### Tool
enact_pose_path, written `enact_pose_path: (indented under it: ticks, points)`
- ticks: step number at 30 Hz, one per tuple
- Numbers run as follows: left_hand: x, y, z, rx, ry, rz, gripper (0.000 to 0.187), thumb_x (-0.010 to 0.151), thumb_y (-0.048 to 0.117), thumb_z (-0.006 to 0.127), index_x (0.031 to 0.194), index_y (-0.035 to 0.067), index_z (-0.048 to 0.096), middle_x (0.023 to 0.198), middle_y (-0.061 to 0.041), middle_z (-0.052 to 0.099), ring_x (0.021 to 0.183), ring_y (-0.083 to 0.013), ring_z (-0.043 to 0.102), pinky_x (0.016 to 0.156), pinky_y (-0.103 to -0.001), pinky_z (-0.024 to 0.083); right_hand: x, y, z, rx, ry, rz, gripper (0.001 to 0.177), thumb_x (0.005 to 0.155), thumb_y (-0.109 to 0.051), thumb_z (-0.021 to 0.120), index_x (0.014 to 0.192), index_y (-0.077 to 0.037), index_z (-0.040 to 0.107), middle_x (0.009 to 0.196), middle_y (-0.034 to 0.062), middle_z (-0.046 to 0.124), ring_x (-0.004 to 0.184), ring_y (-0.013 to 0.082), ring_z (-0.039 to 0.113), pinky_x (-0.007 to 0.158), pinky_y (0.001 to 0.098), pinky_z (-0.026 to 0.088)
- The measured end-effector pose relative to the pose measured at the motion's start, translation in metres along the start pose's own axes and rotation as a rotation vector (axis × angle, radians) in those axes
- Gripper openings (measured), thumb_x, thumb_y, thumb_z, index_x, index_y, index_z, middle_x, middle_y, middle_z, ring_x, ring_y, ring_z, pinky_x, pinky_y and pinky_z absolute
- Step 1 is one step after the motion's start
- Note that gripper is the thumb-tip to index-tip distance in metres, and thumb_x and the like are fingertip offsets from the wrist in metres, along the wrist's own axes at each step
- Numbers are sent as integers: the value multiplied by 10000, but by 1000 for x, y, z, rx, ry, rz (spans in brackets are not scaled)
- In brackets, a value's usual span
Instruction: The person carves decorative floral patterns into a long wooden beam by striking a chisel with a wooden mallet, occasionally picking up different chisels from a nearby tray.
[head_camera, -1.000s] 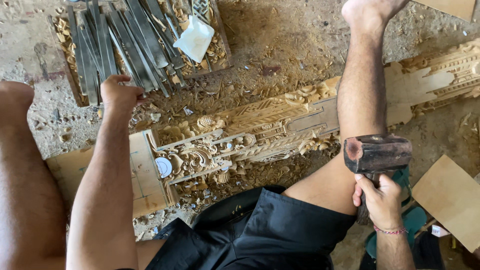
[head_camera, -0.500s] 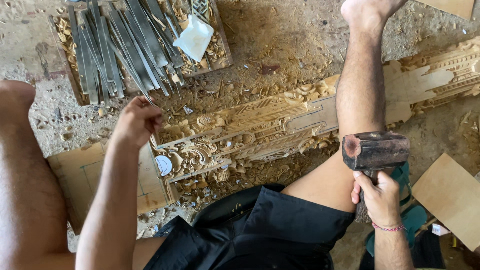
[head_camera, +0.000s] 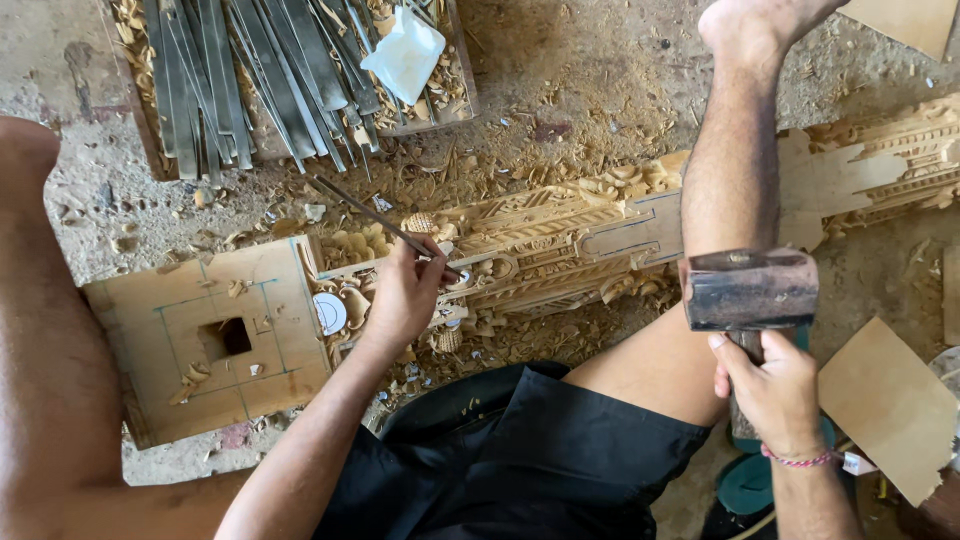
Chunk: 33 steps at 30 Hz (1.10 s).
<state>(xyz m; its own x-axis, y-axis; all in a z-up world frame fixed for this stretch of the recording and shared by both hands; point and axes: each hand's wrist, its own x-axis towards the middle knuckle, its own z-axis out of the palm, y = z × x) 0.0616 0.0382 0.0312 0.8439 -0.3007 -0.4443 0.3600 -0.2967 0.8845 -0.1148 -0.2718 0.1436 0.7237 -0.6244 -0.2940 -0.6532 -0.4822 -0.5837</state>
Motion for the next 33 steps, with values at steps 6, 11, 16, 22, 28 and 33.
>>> enact_pose_path:
  ticks: [6,11,16,22,28,33]
  points:
    - [-6,-48,27,77,268,180,109,952,69,469,950,28,571,695,-33,644,482,-88,541,407,-212,493,16,-49,-16,-268,-22,-520,370,842,-118,692,528,-35,515,496,24,588,493,131,552,620,293,454]
    - [-14,-57,36,-92,389,318,97,893,9,507,853,78,452,826,-81,615,555,-123,524,461,-258,430,27,-119,-12,-401,-41,-1040,241,786,-92,778,709,8,573,644,114,610,549,231,566,591,397,465]
    - [-15,-56,37,-101,391,405,132,887,-7,488,837,76,399,857,-119,593,677,-191,583,536,-286,465,15,-186,1,-520,-106,-1279,193,781,-152,768,841,-36,626,669,79,634,482,235,570,495,401,503]
    - [-15,-55,38,-39,364,419,155,860,-26,484,784,78,398,780,-95,569,617,-172,534,490,-276,432,-9,-249,27,-494,-352,-1450,79,926,-104,621,859,-73,593,545,10,554,380,154,543,329,337,469]
    - [-12,-59,36,40,338,425,186,827,-48,480,720,80,397,687,-66,542,544,-148,475,435,-264,393,-25,-279,57,-706,-317,-1549,174,986,-201,544,839,-106,546,557,9,538,360,171,556,263,363,444]
    - [-7,-63,34,119,308,426,220,794,-70,475,657,83,397,594,-36,514,471,-124,416,381,-251,354,-25,-286,88,-866,-270,-1557,125,773,-30,578,720,-143,569,573,7,613,438,170,607,346,364,476]
